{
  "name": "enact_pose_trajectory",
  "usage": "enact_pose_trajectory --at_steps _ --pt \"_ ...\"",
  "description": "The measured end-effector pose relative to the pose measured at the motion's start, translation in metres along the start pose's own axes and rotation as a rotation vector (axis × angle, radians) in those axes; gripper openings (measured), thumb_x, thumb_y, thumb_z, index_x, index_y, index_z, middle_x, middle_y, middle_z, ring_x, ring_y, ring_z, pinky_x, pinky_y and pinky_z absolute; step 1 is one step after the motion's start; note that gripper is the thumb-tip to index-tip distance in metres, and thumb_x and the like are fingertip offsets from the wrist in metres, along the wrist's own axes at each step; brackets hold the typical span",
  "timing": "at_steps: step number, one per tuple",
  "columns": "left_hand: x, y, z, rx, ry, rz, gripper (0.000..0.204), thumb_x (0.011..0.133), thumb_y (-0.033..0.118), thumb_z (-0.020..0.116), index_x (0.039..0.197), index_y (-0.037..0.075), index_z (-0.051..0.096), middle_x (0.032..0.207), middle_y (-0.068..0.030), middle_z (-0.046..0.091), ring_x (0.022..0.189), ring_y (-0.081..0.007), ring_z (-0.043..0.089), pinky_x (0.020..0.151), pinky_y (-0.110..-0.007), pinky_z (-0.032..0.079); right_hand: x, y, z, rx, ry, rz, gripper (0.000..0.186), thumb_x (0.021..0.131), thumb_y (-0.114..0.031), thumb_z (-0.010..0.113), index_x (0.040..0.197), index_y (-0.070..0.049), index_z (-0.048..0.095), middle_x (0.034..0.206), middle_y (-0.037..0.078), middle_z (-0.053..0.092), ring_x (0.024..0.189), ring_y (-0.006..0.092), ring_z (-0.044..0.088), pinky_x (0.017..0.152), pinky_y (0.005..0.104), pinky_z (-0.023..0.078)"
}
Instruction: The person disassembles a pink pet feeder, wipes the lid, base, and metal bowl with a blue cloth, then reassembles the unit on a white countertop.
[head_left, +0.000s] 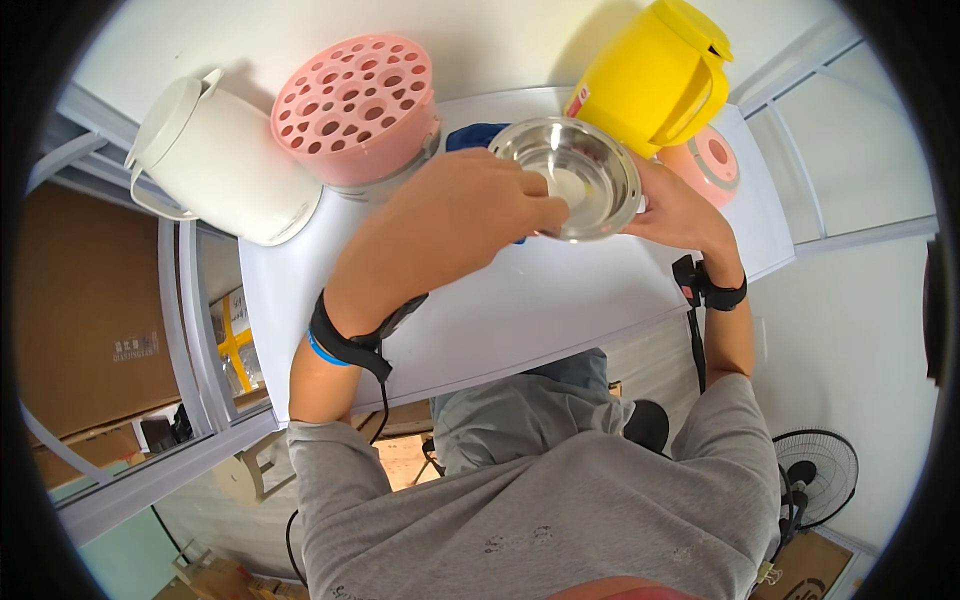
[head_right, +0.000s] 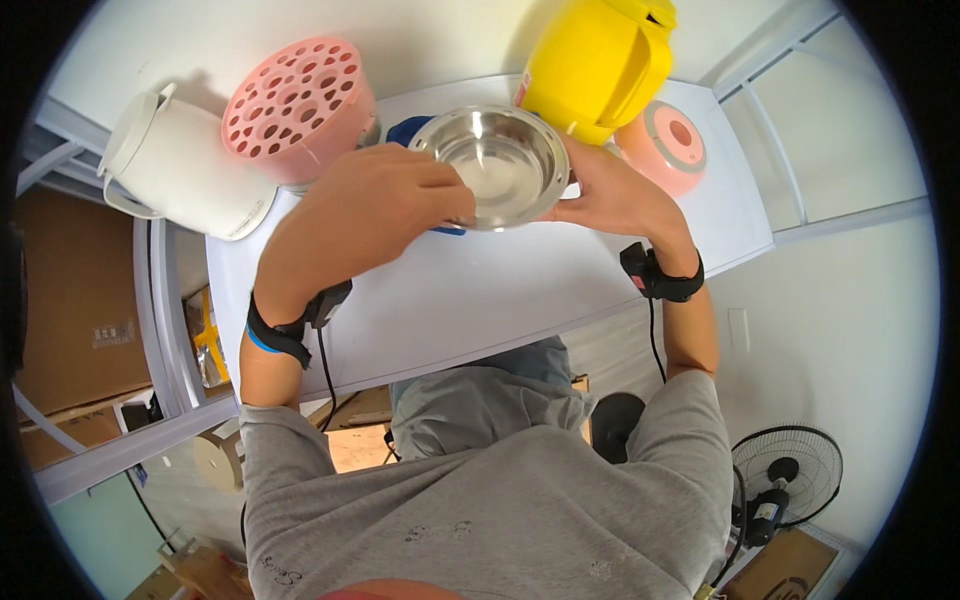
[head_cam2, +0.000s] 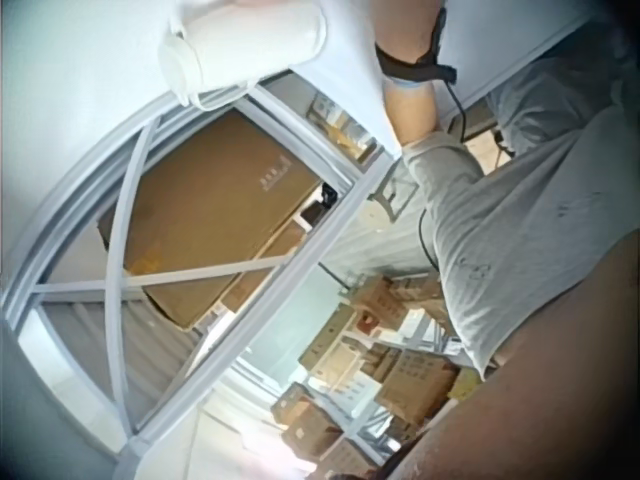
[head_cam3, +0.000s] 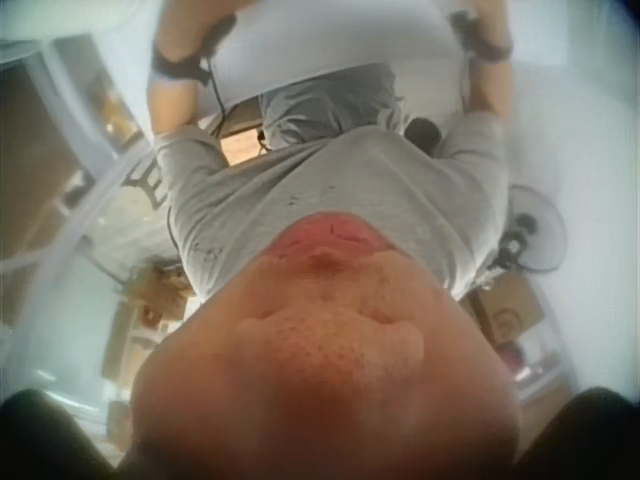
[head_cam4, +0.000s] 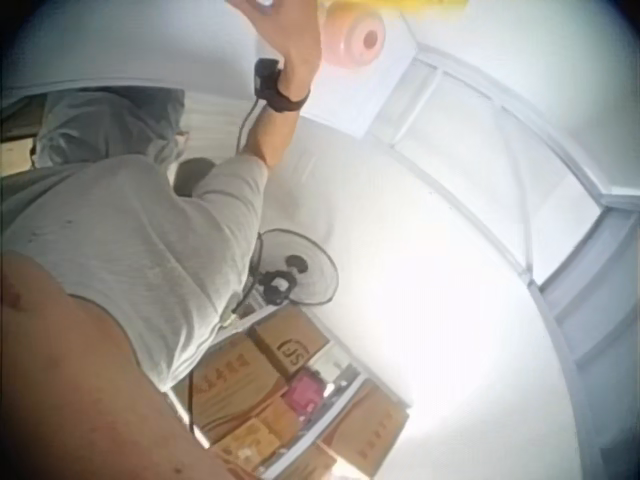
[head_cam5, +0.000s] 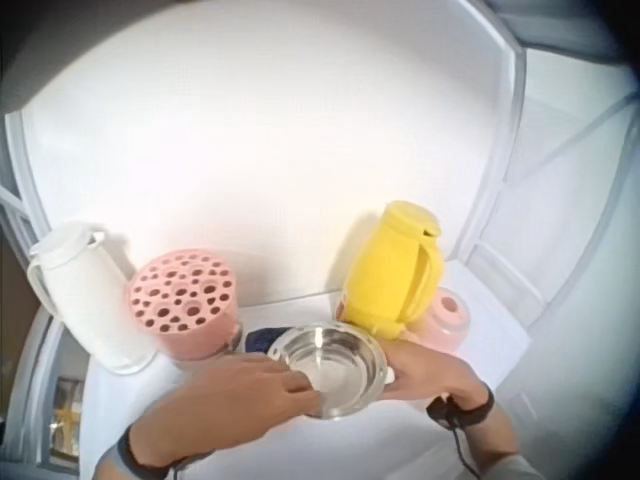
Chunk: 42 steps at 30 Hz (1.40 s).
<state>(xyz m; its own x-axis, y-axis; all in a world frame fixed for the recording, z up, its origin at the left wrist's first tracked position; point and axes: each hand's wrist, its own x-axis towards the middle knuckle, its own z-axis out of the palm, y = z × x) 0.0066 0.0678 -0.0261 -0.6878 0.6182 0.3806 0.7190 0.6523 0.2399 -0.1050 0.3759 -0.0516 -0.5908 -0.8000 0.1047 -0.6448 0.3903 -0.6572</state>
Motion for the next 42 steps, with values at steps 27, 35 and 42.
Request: enact_pose_trajectory --at_steps 27,35,42 --pt "0.051 0.036 0.079 -0.062 -0.223 0.222 0.013 0.096 0.012 0.076 0.109 0.010 0.073 0.105 -0.0019 0.073 0.097 -0.0233 0.073 0.082 -0.039 0.058 -0.085 0.132 -0.087 -0.414 0.264 0.580 0.110 0.084 -0.056 0.092 0.178 -0.024 0.044 0.176 0.027 0.046 0.155 0.0543 0.051 0.120 0.0582 0.053" --pt "0.064 0.038 0.080 -0.020 -0.083 0.277 0.020 0.091 0.009 0.077 0.110 0.011 0.072 0.119 0.0009 0.072 0.104 -0.0217 0.072 0.087 -0.037 0.060 -0.114 0.108 -0.121 0.327 0.381 0.671 0.096 0.106 -0.075 0.063 0.176 -0.013 0.046 0.158 0.018 0.067 0.145 0.0367 0.067 0.112 0.0540 0.061" --pt "0.086 0.034 0.091 0.015 -0.007 0.307 0.032 0.088 0.010 0.085 0.115 0.013 0.068 0.140 0.0027 0.075 0.118 -0.0231 0.074 0.096 -0.040 0.062 -0.128 0.138 -0.120 1.166 0.338 0.629 0.081 0.117 -0.066 0.049 0.170 -0.005 0.047 0.158 0.019 0.067 0.135 0.0351 0.075 0.102 0.0582 0.070"
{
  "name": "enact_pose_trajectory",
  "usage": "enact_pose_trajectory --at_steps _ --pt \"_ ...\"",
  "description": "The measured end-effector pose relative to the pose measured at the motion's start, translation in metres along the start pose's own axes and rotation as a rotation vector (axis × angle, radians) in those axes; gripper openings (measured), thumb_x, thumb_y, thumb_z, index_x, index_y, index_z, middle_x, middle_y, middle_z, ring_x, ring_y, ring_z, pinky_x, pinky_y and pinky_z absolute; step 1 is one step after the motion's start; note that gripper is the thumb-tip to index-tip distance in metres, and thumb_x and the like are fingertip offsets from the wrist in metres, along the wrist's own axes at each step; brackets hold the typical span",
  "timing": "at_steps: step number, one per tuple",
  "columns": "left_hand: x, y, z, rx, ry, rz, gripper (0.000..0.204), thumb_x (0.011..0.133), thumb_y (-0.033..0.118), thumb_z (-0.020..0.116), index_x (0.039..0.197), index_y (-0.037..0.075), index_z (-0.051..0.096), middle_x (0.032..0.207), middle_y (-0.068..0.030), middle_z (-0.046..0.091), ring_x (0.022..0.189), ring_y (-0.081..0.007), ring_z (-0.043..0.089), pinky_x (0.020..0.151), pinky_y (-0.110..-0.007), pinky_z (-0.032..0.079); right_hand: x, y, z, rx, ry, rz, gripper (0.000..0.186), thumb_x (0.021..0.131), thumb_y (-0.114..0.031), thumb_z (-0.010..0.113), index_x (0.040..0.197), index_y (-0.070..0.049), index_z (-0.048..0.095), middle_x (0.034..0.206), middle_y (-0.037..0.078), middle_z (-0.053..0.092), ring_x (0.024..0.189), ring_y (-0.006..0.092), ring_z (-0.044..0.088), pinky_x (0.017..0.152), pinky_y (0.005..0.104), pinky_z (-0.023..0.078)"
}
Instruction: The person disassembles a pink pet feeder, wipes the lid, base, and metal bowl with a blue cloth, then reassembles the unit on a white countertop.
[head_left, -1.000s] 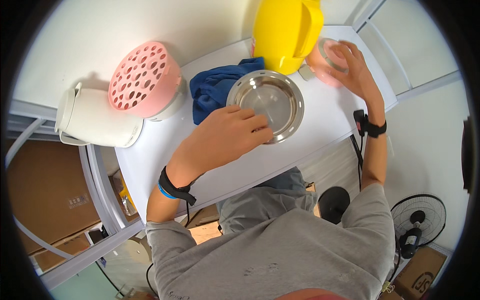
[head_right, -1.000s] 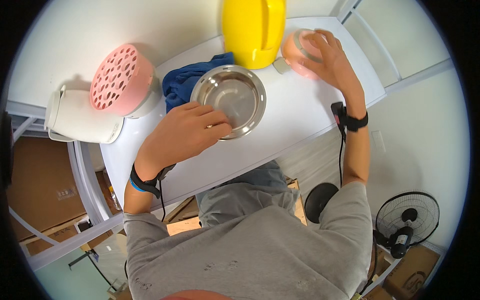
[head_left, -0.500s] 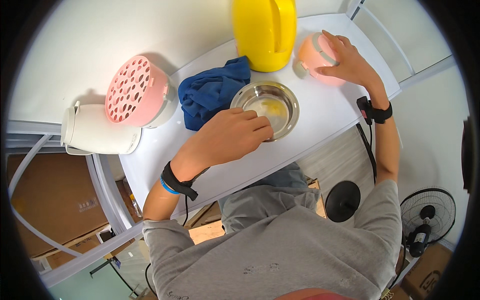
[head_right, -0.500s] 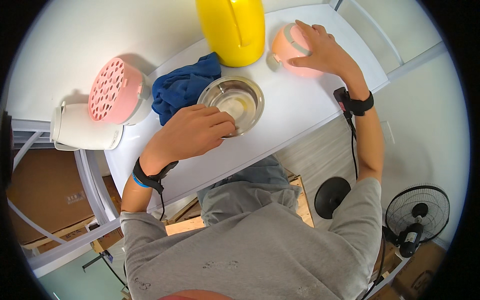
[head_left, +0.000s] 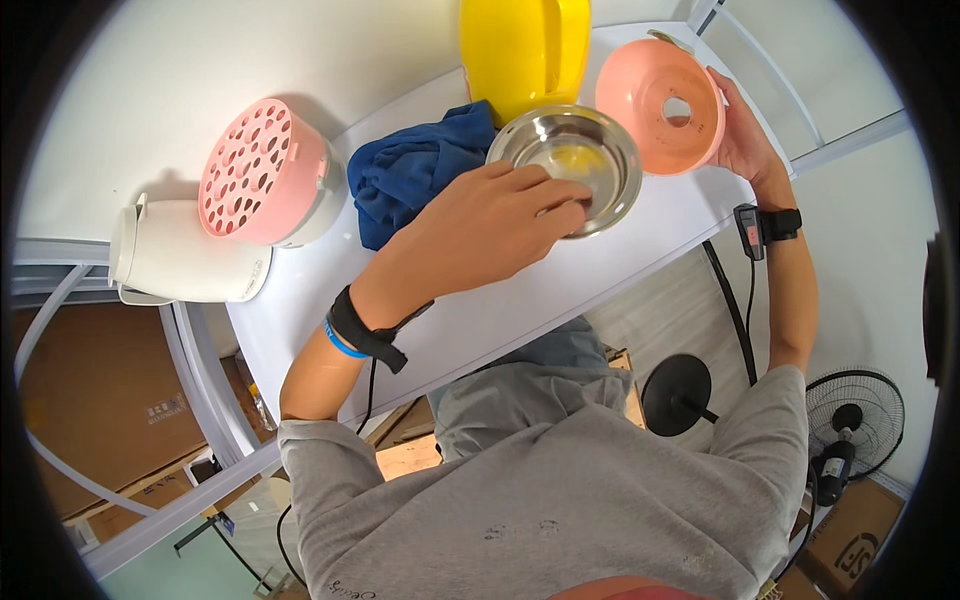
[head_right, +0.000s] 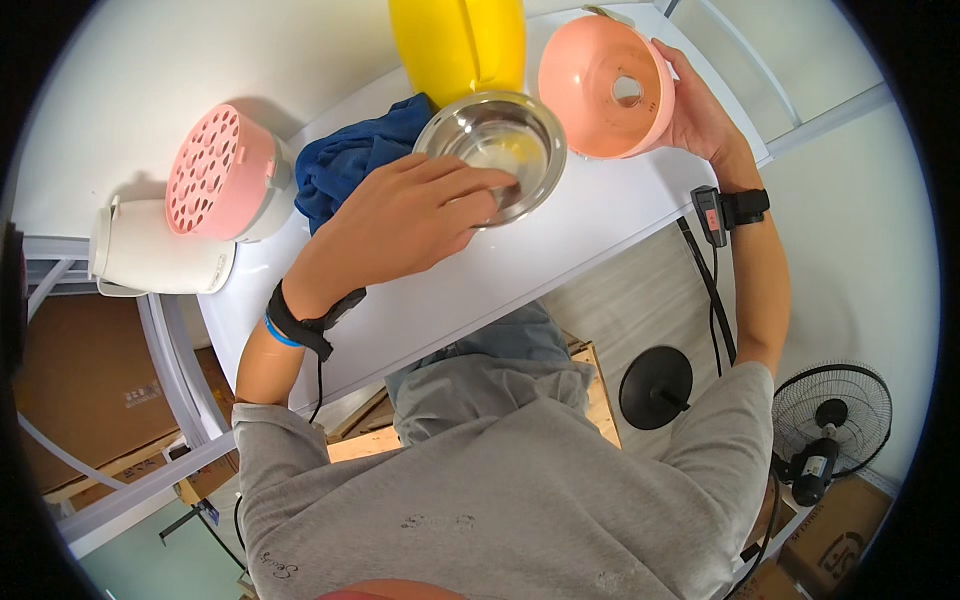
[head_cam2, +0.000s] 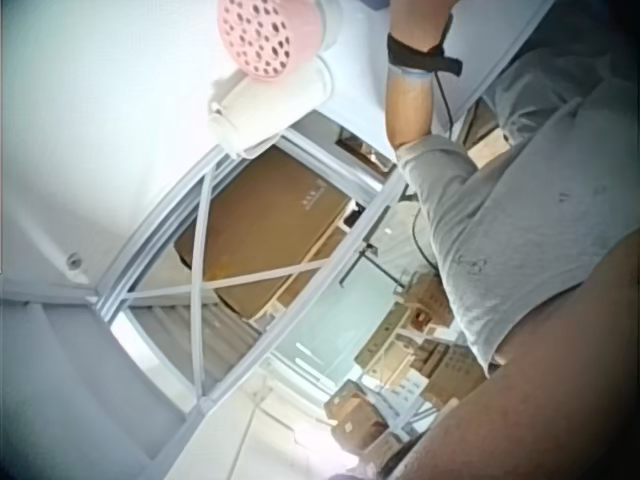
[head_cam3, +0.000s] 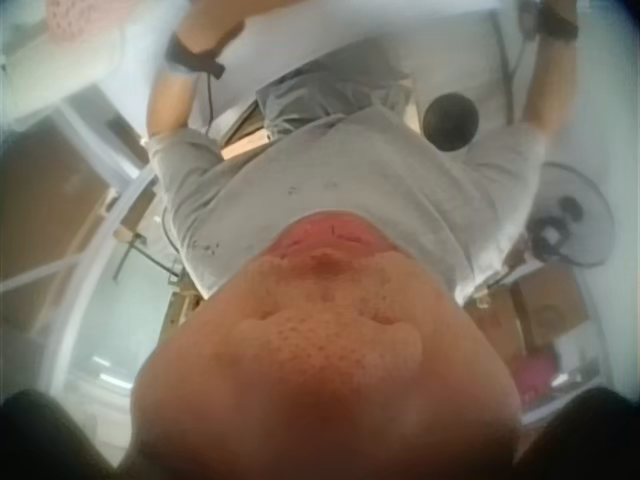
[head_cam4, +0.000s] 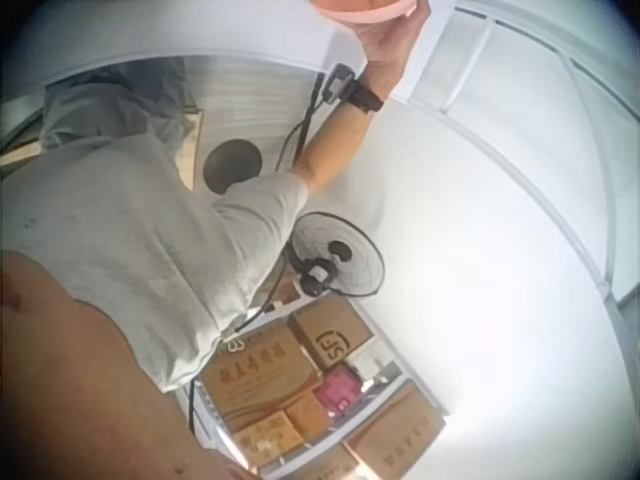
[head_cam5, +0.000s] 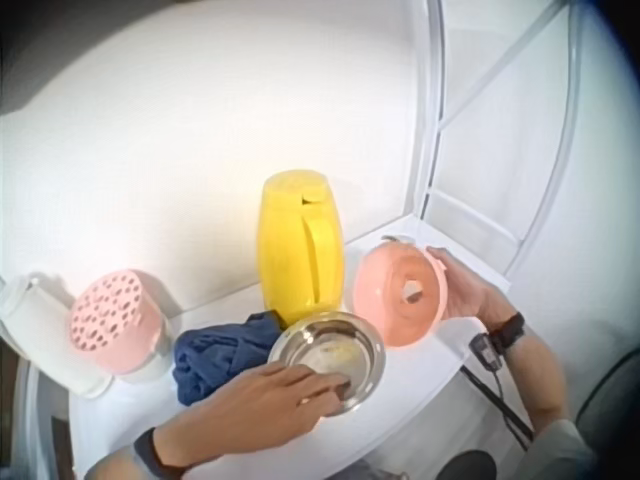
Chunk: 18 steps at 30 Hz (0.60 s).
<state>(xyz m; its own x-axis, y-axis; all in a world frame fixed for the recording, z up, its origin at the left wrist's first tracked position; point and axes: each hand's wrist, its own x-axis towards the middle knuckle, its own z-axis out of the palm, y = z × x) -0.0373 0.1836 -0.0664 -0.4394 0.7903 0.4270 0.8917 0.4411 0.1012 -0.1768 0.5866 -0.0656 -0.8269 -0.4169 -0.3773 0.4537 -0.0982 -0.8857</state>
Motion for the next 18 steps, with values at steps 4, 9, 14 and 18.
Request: enact_pose_trajectory --at_steps 4,9,14,18 --pt "0.019 -0.008 0.013 -0.003 0.072 0.029 0.028 0.093 0.012 0.082 0.117 0.014 0.068 0.135 0.0013 0.076 0.117 -0.0229 0.073 0.097 -0.041 0.060 0.004 0.017 0.001 0.114 0.018 0.064 0.076 0.119 -0.063 0.050 0.166 -0.004 0.053 0.150 0.016 0.072 0.125 0.0312 0.080 0.095 0.0498 0.074" --pt "0.043 -0.016 0.033 0.023 0.033 0.013 0.028 0.097 0.014 0.081 0.122 0.014 0.069 0.125 0.0004 0.077 0.116 -0.0229 0.073 0.099 -0.039 0.057 0.013 0.031 -0.012 0.106 -0.006 0.071 0.078 0.118 -0.067 0.049 0.162 -0.003 0.057 0.146 0.014 0.075 0.122 0.0258 0.081 0.094 0.0462 0.074" --pt "0.067 -0.021 0.055 0.015 0.038 0.034 0.027 0.096 0.013 0.080 0.122 0.014 0.073 0.116 0.0000 0.079 0.115 -0.0235 0.074 0.100 -0.037 0.057 0.013 0.032 -0.012 -0.223 0.054 0.109 0.090 0.117 -0.077 0.039 0.164 -0.002 0.056 0.144 0.015 0.075 0.123 0.0234 0.081 0.091 0.0429 0.075" --pt "0.090 -0.026 0.073 0.015 0.005 0.021 0.023 0.095 0.014 0.080 0.118 0.014 0.079 0.110 -0.0040 0.083 0.110 -0.0262 0.077 0.093 -0.040 0.060 0.012 0.039 -0.004 -0.477 0.230 0.085 0.092 0.116 -0.079 0.038 0.162 -0.001 0.058 0.139 0.015 0.076 0.115 0.0195 0.081 0.087 0.0375 0.075"
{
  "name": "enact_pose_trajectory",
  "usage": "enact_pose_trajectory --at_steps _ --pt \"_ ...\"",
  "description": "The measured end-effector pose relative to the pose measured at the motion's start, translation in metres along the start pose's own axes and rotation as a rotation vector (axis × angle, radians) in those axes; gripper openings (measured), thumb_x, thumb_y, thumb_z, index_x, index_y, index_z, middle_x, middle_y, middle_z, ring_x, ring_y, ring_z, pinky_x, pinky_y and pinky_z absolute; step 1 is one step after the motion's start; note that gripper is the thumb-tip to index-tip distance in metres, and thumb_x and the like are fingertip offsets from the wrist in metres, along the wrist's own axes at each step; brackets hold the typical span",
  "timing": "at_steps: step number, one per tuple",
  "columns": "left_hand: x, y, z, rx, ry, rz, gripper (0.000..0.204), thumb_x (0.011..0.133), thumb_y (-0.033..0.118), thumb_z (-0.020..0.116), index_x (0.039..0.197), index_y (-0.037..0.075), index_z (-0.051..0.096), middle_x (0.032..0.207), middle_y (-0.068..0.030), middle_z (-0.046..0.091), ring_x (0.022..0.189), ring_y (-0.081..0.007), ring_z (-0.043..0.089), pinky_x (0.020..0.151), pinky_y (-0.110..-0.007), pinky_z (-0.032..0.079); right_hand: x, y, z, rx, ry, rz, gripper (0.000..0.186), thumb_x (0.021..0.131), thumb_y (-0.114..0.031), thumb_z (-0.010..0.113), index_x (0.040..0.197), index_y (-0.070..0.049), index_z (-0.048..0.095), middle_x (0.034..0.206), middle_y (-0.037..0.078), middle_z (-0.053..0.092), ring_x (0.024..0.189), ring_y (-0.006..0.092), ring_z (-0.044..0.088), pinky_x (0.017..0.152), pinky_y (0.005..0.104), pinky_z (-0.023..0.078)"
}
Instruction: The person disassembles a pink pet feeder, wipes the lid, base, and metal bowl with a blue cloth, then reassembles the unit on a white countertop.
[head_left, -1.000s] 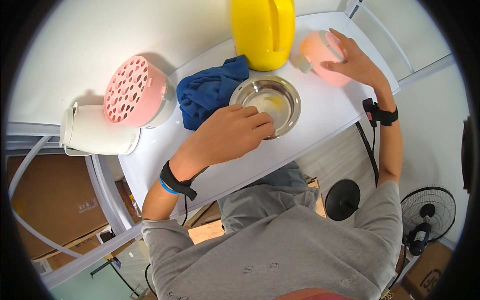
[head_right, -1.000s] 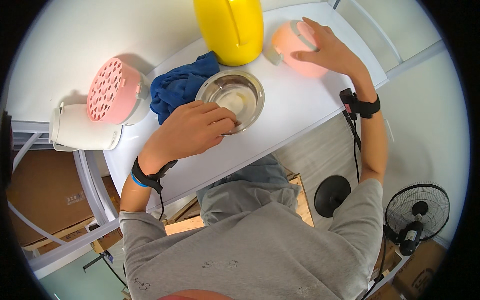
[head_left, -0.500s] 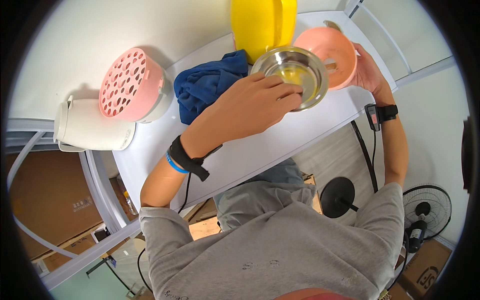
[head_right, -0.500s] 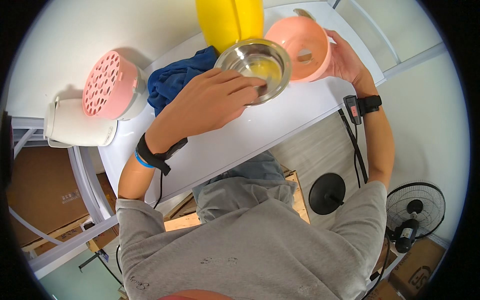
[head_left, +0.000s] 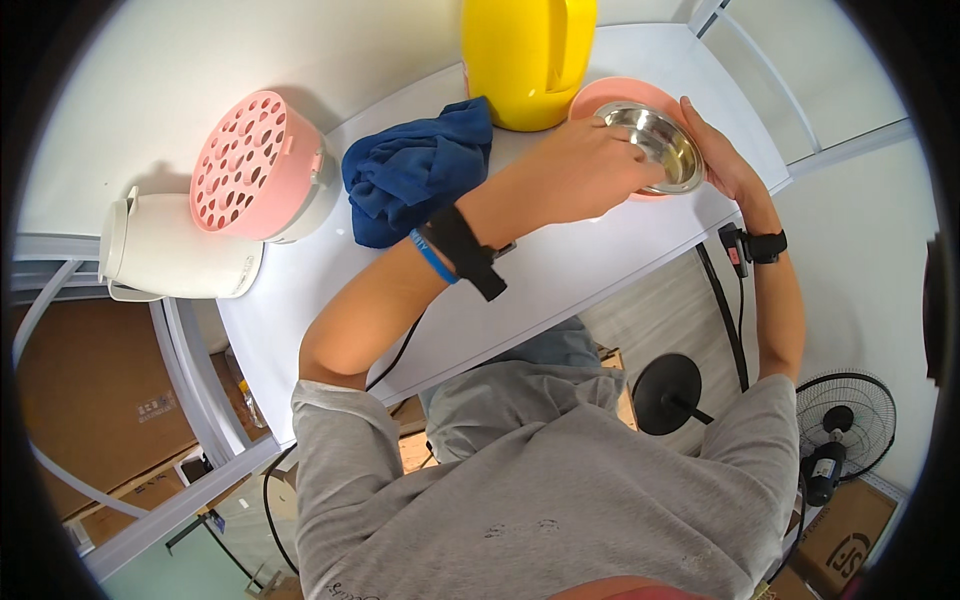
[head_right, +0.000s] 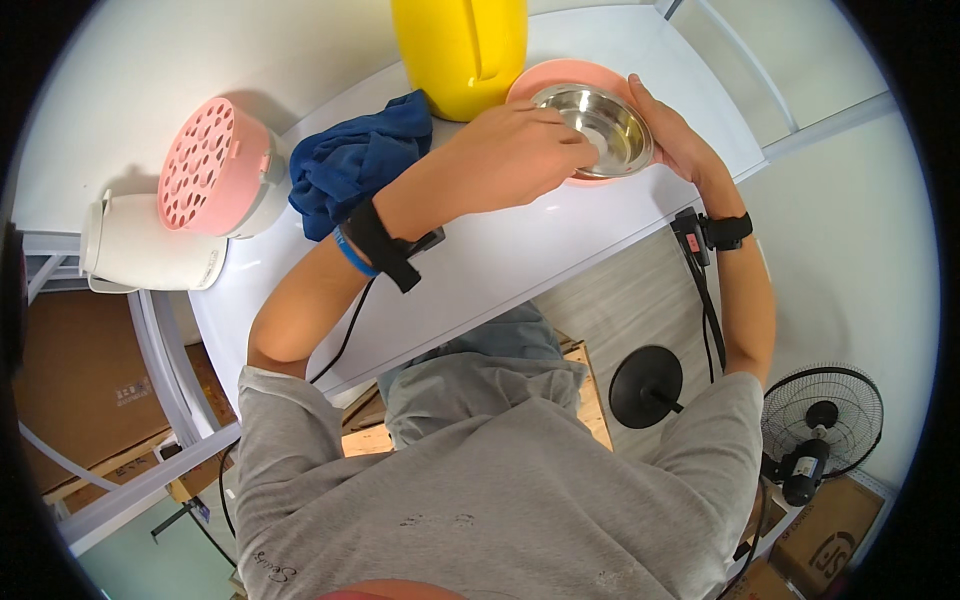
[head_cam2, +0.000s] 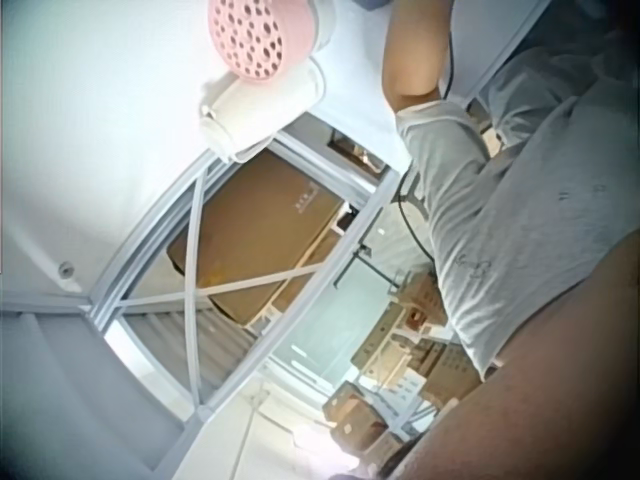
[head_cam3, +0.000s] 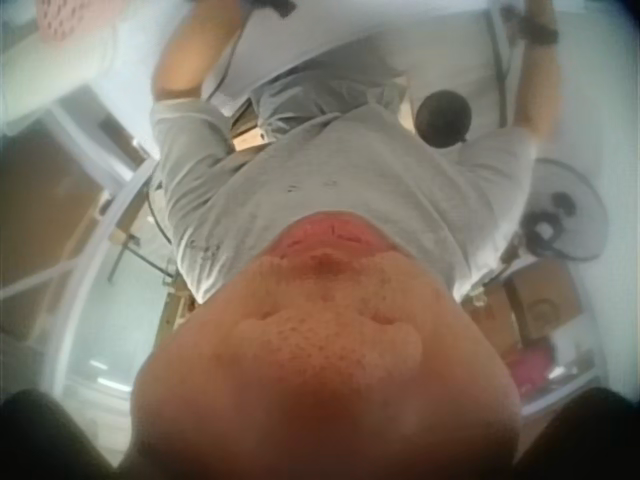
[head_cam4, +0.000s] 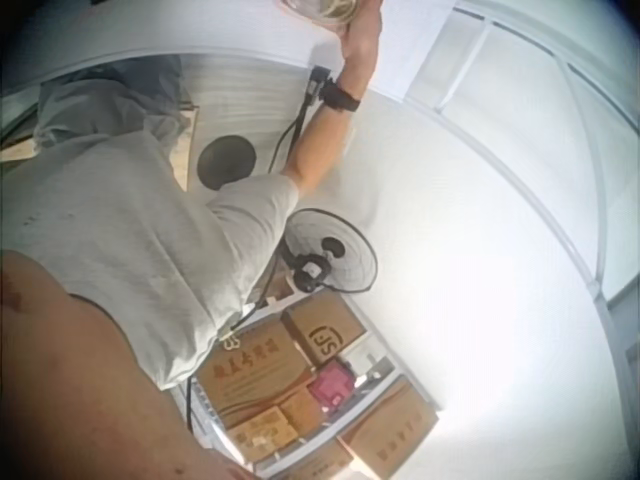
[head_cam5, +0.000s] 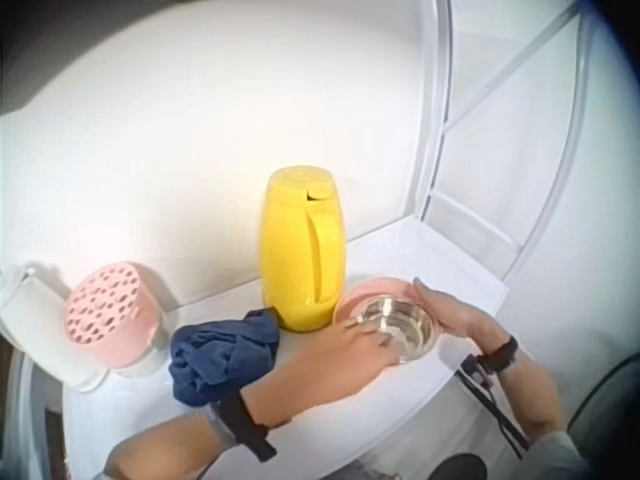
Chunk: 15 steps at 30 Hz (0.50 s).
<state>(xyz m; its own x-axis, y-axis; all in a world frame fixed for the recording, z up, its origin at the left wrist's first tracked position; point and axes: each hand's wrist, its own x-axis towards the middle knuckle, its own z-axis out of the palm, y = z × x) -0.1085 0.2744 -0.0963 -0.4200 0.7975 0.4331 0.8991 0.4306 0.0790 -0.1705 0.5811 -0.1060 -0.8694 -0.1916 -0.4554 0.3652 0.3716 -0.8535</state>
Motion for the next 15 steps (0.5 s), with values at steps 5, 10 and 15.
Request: enact_pose_trajectory --at_steps 5,10,15 --pt "0.014 -0.001 -0.003 -0.102 -0.258 -0.212 0.020 0.098 0.019 0.079 0.117 0.015 0.082 0.108 -0.0077 0.084 0.103 -0.0301 0.080 0.086 -0.043 0.063 -0.022 -0.028 0.018 -0.057 -0.024 -0.066 0.086 0.117 -0.071 0.051 0.163 0.000 0.059 0.140 0.014 0.075 0.119 0.0213 0.077 0.093 0.0356 0.070" --pt "0.005 -0.017 0.005 -0.091 -0.216 -0.121 0.020 0.105 0.024 0.075 0.121 0.014 0.082 0.118 -0.0069 0.084 0.108 -0.0318 0.079 0.091 -0.044 0.064 -0.005 -0.009 0.007 -0.356 0.038 -0.226 0.067 0.112 -0.040 0.072 0.162 0.002 0.059 0.143 0.016 0.075 0.133 0.0262 0.072 0.115 0.0406 0.056" --pt "-0.025 -0.022 -0.001 -0.174 -0.110 -0.032 0.031 0.112 0.030 0.071 0.134 0.010 0.077 0.142 -0.0073 0.076 0.131 -0.0327 0.071 0.106 -0.046 0.061 0.003 -0.004 0.000 -0.401 0.094 -0.226 0.064 0.113 -0.037 0.069 0.161 0.003 0.057 0.137 0.016 0.076 0.123 0.0241 0.075 0.102 0.0392 0.063"
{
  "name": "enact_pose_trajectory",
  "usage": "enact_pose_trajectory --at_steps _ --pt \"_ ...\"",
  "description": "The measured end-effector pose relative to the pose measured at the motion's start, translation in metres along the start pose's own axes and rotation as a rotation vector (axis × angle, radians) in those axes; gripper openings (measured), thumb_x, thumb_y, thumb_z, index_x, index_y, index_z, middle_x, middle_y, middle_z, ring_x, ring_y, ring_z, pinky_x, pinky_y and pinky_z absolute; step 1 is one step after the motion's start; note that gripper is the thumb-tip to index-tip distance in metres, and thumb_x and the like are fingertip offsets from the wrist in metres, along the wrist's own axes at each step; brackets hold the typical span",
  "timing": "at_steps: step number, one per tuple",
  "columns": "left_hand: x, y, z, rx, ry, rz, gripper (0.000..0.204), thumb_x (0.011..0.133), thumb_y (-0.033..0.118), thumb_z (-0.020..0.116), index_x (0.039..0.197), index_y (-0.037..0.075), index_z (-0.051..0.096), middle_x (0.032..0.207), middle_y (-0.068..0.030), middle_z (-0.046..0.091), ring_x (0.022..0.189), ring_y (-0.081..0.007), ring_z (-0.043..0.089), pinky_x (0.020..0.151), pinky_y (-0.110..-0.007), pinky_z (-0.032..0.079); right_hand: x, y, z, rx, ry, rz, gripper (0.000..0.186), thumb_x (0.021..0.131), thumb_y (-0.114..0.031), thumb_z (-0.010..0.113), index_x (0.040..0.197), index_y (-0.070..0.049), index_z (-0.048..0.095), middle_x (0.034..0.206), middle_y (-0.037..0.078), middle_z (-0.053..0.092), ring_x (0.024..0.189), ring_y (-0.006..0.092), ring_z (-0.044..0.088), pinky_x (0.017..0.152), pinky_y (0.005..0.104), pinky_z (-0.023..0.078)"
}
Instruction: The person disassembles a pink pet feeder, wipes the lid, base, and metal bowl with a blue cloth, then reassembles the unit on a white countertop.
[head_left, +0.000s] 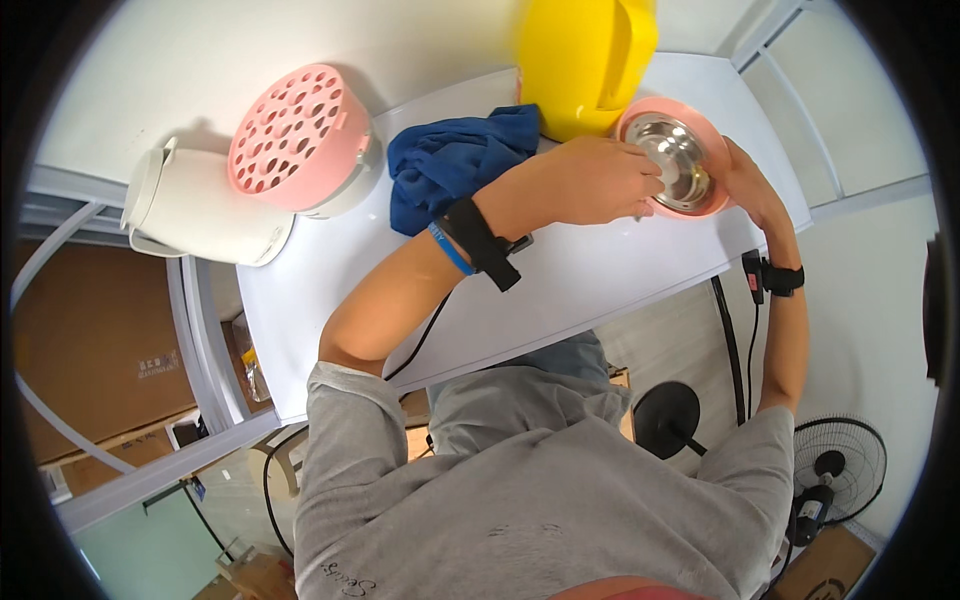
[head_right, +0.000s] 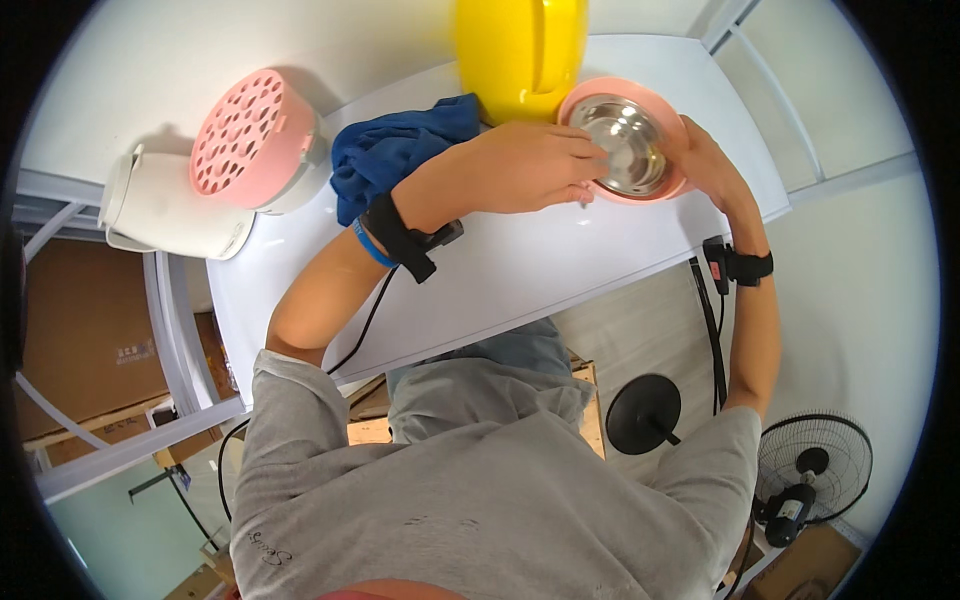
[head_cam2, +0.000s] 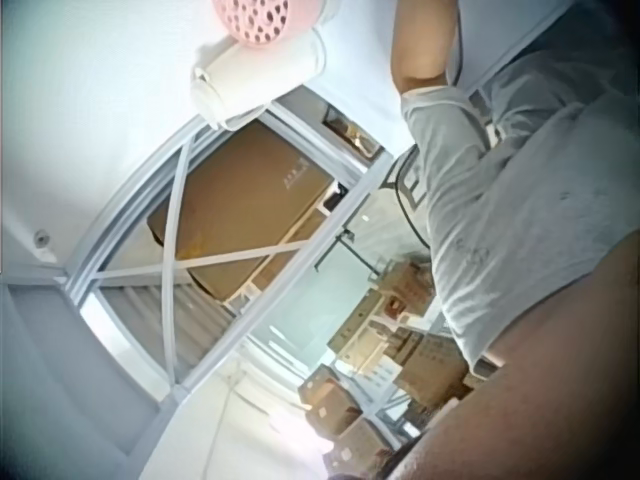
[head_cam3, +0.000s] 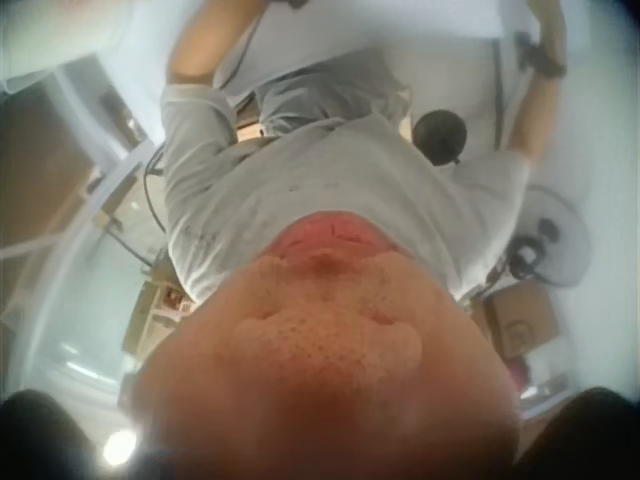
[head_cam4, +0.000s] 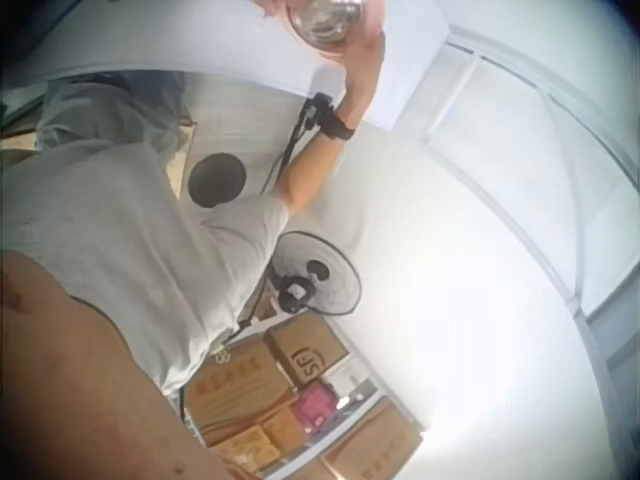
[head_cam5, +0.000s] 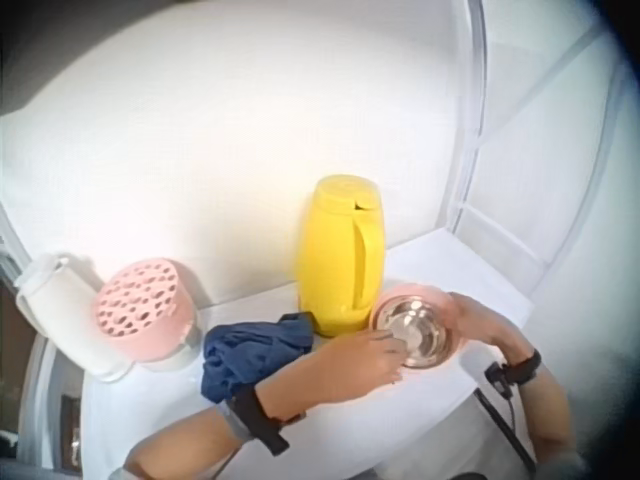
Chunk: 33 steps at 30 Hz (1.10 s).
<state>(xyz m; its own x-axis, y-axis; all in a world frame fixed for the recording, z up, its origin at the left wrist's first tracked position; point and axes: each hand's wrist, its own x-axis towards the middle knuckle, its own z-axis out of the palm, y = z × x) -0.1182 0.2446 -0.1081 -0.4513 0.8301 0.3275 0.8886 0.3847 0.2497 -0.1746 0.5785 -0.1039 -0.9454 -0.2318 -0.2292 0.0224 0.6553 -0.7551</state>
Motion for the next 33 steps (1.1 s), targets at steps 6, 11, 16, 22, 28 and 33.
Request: enact_pose_trajectory --at_steps 6,11,16,22,28,33 --pt "-0.058 0.012 -0.060 -0.043 0.078 -0.041 0.032 0.109 0.026 0.075 0.138 0.011 0.076 0.150 -0.0075 0.073 0.140 -0.0326 0.066 0.113 -0.045 0.058 0.005 -0.004 -0.007 -0.004 0.149 0.129 0.062 0.116 -0.042 0.064 0.159 0.002 0.057 0.123 0.018 0.078 0.098 0.0248 0.081 0.075 0.0380 0.070" --pt "-0.118 0.013 -0.124 0.171 0.159 -0.182 0.033 0.104 0.024 0.082 0.133 0.010 0.077 0.155 -0.0070 0.072 0.142 -0.0320 0.066 0.113 -0.045 0.058 -0.016 -0.034 -0.004 -0.516 0.486 0.031 0.053 0.117 -0.046 0.062 0.143 0.001 0.067 0.108 0.021 0.080 0.090 0.0345 0.080 0.073 0.0407 0.067" --pt "-0.177 0.032 -0.179 0.287 0.244 -0.489 0.034 0.101 0.024 0.084 0.132 0.011 0.076 0.151 -0.0066 0.073 0.135 -0.0349 0.070 0.109 -0.045 0.059 -0.056 -0.116 0.025 -0.736 0.417 -0.082 0.046 0.116 -0.039 0.067 0.101 0.005 0.069 0.081 0.021 0.064 0.072 0.0357 0.059 0.070 0.0438 0.051" --pt "-0.232 0.021 -0.197 0.250 0.352 -0.750 0.060 0.096 0.027 0.088 0.149 0.010 0.067 0.151 -0.0111 0.071 0.135 -0.0362 0.069 0.113 -0.043 0.056 -0.059 -0.175 0.099 -0.470 -0.050 -0.724 0.032 0.103 -0.025 0.084 0.122 -0.005 0.069 0.117 0.016 0.072 0.104 0.0378 0.069 0.092 0.0442 0.057" --pt "-0.257 0.016 -0.194 0.162 0.202 -1.019 0.072 0.094 0.024 0.088 0.158 0.007 0.060 0.156 -0.0146 0.066 0.137 -0.0353 0.068 0.118 -0.042 0.054 -0.024 -0.215 0.189 -0.612 -0.251 -0.944 0.093 0.093 -0.025 0.094 0.172 -0.025 0.046 0.177 0.020 0.044 0.153 0.0486 0.055 0.125 0.0499 0.049" --pt "-0.251 0.019 -0.191 0.255 0.175 -0.988 0.073 0.096 0.026 0.085 0.163 0.017 0.058 0.165 -0.0157 0.063 0.141 -0.0380 0.067 0.120 -0.047 0.054 0.039 -0.238 0.228 -0.645 -0.417 -0.757 0.086 0.093 -0.039 0.089 0.170 -0.030 0.050 0.151 0.026 0.064 0.123 0.0528 0.072 0.103 0.0547 0.061"
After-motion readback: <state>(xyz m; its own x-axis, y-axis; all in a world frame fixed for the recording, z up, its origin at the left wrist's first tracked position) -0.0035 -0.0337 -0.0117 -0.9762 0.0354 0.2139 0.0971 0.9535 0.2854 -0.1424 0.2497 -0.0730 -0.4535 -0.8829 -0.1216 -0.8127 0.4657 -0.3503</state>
